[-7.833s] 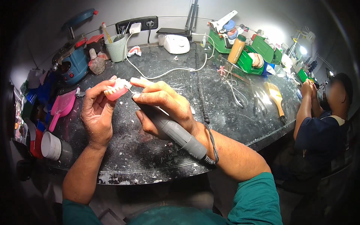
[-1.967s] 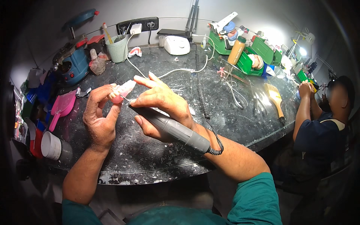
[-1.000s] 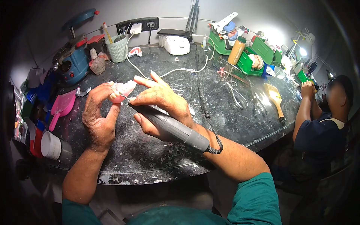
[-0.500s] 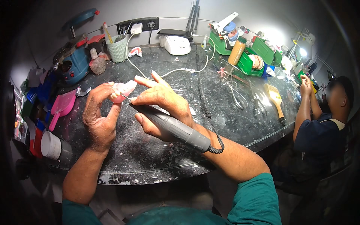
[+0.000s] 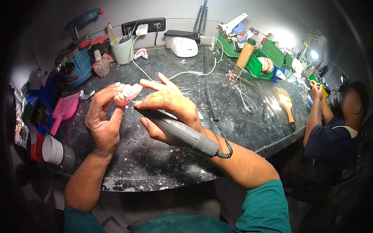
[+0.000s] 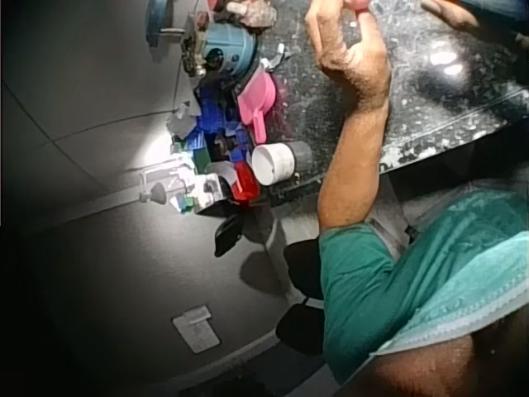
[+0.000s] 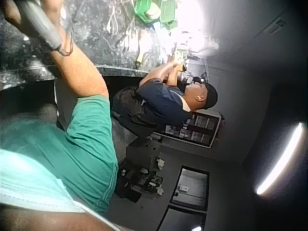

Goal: The person inserts a bit into a rotary tool, picks up a denture, and grinds the denture using the rotary tool.

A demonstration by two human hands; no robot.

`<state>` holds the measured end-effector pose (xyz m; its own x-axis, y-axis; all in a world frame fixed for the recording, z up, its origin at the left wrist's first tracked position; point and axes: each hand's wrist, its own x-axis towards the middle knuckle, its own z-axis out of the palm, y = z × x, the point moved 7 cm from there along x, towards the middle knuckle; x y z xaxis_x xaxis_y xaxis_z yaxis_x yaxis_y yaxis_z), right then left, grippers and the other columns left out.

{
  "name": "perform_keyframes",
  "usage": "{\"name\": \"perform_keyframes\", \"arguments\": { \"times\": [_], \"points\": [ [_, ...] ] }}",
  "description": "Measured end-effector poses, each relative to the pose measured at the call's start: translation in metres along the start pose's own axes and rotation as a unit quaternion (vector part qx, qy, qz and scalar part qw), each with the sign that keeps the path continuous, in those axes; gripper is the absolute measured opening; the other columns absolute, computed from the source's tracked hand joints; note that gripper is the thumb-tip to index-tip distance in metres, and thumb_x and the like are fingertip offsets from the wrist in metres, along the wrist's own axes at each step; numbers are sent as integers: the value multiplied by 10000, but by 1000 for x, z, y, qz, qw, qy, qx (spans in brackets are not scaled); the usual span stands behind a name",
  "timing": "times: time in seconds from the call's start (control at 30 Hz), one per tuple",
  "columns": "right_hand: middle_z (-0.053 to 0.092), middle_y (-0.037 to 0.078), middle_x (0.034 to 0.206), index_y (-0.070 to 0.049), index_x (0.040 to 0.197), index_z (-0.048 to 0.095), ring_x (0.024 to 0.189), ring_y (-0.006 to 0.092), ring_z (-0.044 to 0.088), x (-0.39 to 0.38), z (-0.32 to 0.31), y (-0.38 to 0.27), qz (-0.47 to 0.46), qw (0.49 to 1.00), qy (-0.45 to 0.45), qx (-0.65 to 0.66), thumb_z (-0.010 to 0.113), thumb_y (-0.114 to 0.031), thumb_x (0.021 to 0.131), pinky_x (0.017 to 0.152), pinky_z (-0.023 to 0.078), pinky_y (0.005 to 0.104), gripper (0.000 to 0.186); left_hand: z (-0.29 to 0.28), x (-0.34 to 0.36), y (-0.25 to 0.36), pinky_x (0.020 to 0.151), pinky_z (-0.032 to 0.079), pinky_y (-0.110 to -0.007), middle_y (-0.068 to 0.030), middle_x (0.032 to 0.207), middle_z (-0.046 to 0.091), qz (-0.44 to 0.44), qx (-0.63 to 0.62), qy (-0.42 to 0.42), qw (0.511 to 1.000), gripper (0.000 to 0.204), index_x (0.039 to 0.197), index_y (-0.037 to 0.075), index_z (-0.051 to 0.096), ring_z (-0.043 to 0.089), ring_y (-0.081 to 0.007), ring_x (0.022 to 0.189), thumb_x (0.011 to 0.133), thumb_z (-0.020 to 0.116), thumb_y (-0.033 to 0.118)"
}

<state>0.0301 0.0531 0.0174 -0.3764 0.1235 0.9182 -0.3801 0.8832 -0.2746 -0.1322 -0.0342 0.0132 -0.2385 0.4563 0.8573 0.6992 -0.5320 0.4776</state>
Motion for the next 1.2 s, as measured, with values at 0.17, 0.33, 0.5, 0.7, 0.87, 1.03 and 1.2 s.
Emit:
{"name": "perform_keyframes", "arguments": {
  "times": [0.17,0.33,0.5,0.7,0.87,1.03,1.2],
  "points": [
    [744,56,1024,-116,1075,705,1235,342,638,2,-2,-3,-1,1000,-11,-10,811,-29,686,1138,330,630,412,2,-3,-6,1077,452,-382,-130,1205,632,13,2,-49,999,322,1109,6,632,598,-247,1212,825,677,-138],
    [744,59,1026,-115,1077,705,1240,344,635,0,0,-1,6,1000,-10,-10,814,-34,688,1141,324,627,412,2,-4,-6,1079,453,-378,-132,1206,630,9,3,-49,999,321,1097,6,630,597,-245,1210,820,671,-151],
    [741,59,1034,-114,1079,705,1246,338,631,1,0,-1,9,1000,-11,-10,816,-40,692,1140,327,624,410,2,-4,-7,1071,465,-371,-134,1202,623,4,2,-49,999,309,1087,4,628,601,-241,1202,822,670,-151],
    [739,64,1038,-113,1078,704,1251,332,628,0,0,-1,12,1000,-19,-9,811,-45,709,1140,329,622,390,1,-4,-6,1067,468,-365,-136,1193,621,3,11,-47,999,294,1077,7,631,605,-238,1194,829,674,-143],
    [738,72,1032,-109,1080,702,1262,333,620,-1,0,0,22,1000,-9,-8,806,-50,719,1146,319,621,381,3,-3,-4,1062,468,-359,-132,1188,621,8,7,-49,999,294,1087,7,632,608,-227,1178,833,685,-132],
    [738,73,1025,-104,1085,696,1271,335,614,0,0,-1,21,1000,-18,-2,808,-53,721,1156,304,620,383,2,-5,-6,1060,469,-358,-127,1183,618,9,6,-50,999,304,1100,7,631,606,-224,1175,835,692,-128],
    [736,74,1026,-98,1087,692,1277,342,609,-1,1,0,21,1000,-19,6,810,-58,730,1163,291,617,379,4,-4,-5,1063,467,-359,-125,1179,614,6,1,-53,999,316,1109,9,631,606,-220,1165,834,688,-136]
  ]
}}
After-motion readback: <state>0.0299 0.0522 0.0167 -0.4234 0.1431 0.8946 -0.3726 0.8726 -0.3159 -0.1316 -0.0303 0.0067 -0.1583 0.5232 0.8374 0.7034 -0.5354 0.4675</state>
